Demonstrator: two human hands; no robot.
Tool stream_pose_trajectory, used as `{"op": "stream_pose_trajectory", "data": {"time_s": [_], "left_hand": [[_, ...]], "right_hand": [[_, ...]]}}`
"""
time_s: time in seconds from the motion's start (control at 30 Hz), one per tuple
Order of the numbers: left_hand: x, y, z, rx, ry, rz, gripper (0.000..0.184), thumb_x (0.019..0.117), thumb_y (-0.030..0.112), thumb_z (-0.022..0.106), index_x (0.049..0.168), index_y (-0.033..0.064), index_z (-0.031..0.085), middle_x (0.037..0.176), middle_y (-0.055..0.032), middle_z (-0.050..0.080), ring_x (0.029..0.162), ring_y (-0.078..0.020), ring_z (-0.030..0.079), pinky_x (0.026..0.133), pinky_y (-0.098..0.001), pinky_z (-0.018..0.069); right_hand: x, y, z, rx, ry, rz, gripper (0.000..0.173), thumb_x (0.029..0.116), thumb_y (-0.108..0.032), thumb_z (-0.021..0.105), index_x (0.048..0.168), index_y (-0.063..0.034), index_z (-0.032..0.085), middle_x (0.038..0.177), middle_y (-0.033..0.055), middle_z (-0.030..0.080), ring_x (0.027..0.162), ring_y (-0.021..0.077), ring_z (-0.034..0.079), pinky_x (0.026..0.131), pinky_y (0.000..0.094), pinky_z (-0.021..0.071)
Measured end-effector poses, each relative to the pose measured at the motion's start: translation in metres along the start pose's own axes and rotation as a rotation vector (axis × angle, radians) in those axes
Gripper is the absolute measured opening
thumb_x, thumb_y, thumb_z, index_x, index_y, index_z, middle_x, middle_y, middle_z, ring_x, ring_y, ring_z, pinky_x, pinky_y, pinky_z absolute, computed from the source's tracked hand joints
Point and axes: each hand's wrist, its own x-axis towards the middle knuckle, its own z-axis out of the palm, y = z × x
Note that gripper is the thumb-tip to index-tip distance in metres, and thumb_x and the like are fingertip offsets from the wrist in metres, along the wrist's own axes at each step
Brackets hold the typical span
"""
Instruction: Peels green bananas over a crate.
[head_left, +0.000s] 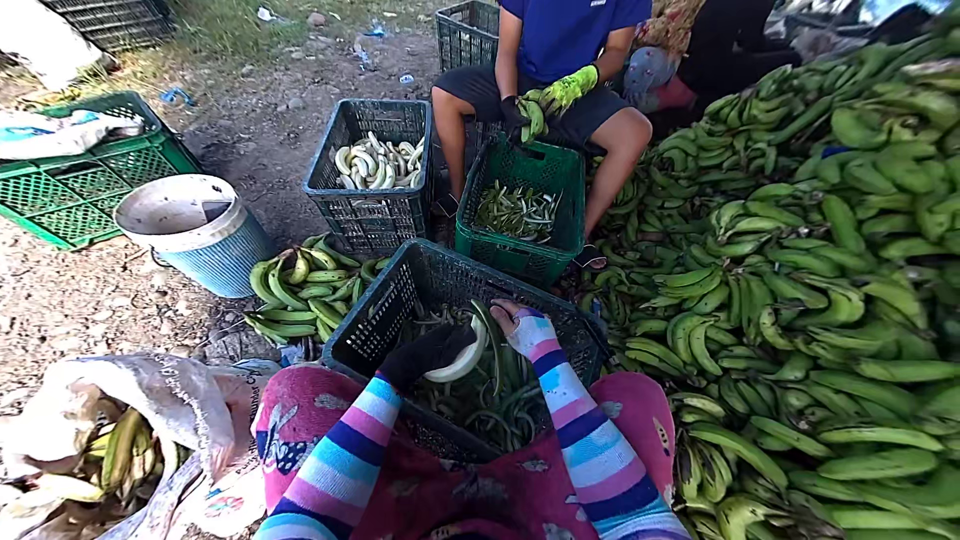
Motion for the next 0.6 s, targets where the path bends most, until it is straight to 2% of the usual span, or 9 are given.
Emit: {"op": "stream_pose_trajectory", "data": {"time_s": [0.07, 0.13, 0.2, 0.3, 0.37, 0.4, 0.47, 0.53, 0.6], "left_hand": [[0.001, -0.01, -0.004, -0.089, 0.149, -0.003, 0.054, 0.1113, 0.032, 0.026, 0.138, -0.0066, 0.053, 0.124, -0.0215, 0.064, 0.111, -0.0205, 0.064, 0.101, -0.0386, 0.0497], [-0.002, -0.007, -0.006, -0.446, 0.401, -0.076, 0.045, 0.1124, 0.027, 0.028, 0.129, -0.0052, 0.055, 0.103, -0.0169, 0.067, 0.086, -0.0179, 0.067, 0.082, -0.0322, 0.0575], [-0.01, 0.02, -0.008, -0.717, 0.638, -0.239, 0.028, 0.1118, 0.017, 0.03, 0.116, 0.001, 0.052, 0.086, -0.0083, 0.061, 0.069, -0.0114, 0.06, 0.068, -0.0261, 0.0555], [-0.03, -0.013, -0.002, -0.791, 0.674, 0.017, 0.037, 0.1086, 0.006, 0.031, 0.14, -0.0125, 0.038, 0.12, -0.0184, 0.056, 0.101, -0.0095, 0.058, 0.091, -0.0228, 0.0489], [-0.03, -0.023, 0.001, -0.805, 0.712, 0.068, 0.035, 0.104, 0.003, 0.038, 0.134, -0.0134, 0.04, 0.114, -0.0159, 0.06, 0.098, -0.0077, 0.061, 0.089, -0.0215, 0.0506], [-0.028, -0.01, 0.0, -0.829, 0.7, 0.01, 0.033, 0.1077, 0.005, 0.032, 0.134, -0.0125, 0.041, 0.111, -0.0154, 0.058, 0.094, -0.0081, 0.059, 0.087, -0.0225, 0.0503], [-0.017, 0.015, -0.002, -0.643, 0.718, -0.087, 0.027, 0.1062, 0.0, 0.032, 0.125, -0.0112, 0.047, 0.1, -0.0133, 0.057, 0.083, -0.0063, 0.056, 0.08, -0.0206, 0.0505], [-0.009, 0.005, -0.004, -0.196, 0.681, -0.046, 0.031, 0.1019, 0.0, 0.045, 0.126, -0.017, 0.052, 0.111, -0.0223, 0.061, 0.096, -0.0112, 0.059, 0.092, -0.0239, 0.0482], [-0.001, -0.007, 0.0, 0.135, 0.643, 0.051, 0.036, 0.0974, 0.011, 0.054, 0.122, -0.0152, 0.059, 0.112, -0.0259, 0.065, 0.104, -0.0214, 0.063, 0.098, -0.0348, 0.0489]], "right_hand": [[-0.004, -0.003, 0.007, 0.084, 0.057, -0.044, 0.051, 0.1059, -0.051, 0.048, 0.145, -0.021, 0.061, 0.134, 0.0151, 0.068, 0.127, 0.0336, 0.062, 0.11, 0.0579, 0.0426], [-0.012, -0.009, 0.02, 0.11, 0.128, -0.149, 0.052, 0.1027, -0.05, 0.054, 0.144, -0.0196, 0.061, 0.13, 0.0194, 0.068, 0.122, 0.0373, 0.064, 0.106, 0.059, 0.046], [-0.022, -0.013, 0.04, 0.071, 0.231, -0.332, 0.055, 0.0979, -0.053, 0.059, 0.14, -0.019, 0.066, 0.119, 0.022, 0.07, 0.112, 0.0403, 0.066, 0.099, 0.0609, 0.0482], [-0.032, -0.014, 0.066, -0.068, 0.44, -0.585, 0.059, 0.0957, -0.065, 0.053, 0.134, -0.0242, 0.071, 0.107, 0.0196, 0.071, 0.099, 0.0398, 0.068, 0.091, 0.0601, 0.0494], [-0.034, -0.017, 0.072, -0.129, 0.555, -0.618, 0.059, 0.0961, -0.066, 0.05, 0.132, -0.0253, 0.072, 0.105, 0.0204, 0.071, 0.095, 0.0408, 0.068, 0.09, 0.0607, 0.0491], [-0.033, -0.019, 0.072, -0.139, 0.582, -0.598, 0.059, 0.0964, -0.066, 0.05, 0.132, -0.0246, 0.072, 0.105, 0.0212, 0.071, 0.095, 0.0418, 0.068, 0.089, 0.0611, 0.0489], [-0.032, -0.022, 0.069, -0.118, 0.566, -0.508, 0.059, 0.0966, -0.064, 0.051, 0.133, -0.0226, 0.072, 0.107, 0.0226, 0.071, 0.097, 0.0437, 0.068, 0.09, 0.0617, 0.0492], [-0.029, -0.027, 0.061, -0.017, 0.481, -0.354, 0.056, 0.0972, -0.057, 0.055, 0.135, -0.019, 0.07, 0.112, 0.0242, 0.071, 0.104, 0.045, 0.067, 0.093, 0.0625, 0.0493], [-0.022, -0.028, 0.049, 0.082, 0.393, -0.228, 0.052, 0.0991, -0.05, 0.058, 0.14, -0.0177, 0.066, 0.113, 0.0248, 0.071, 0.108, 0.0446, 0.066, 0.096, 0.0627, 0.0483]]}}
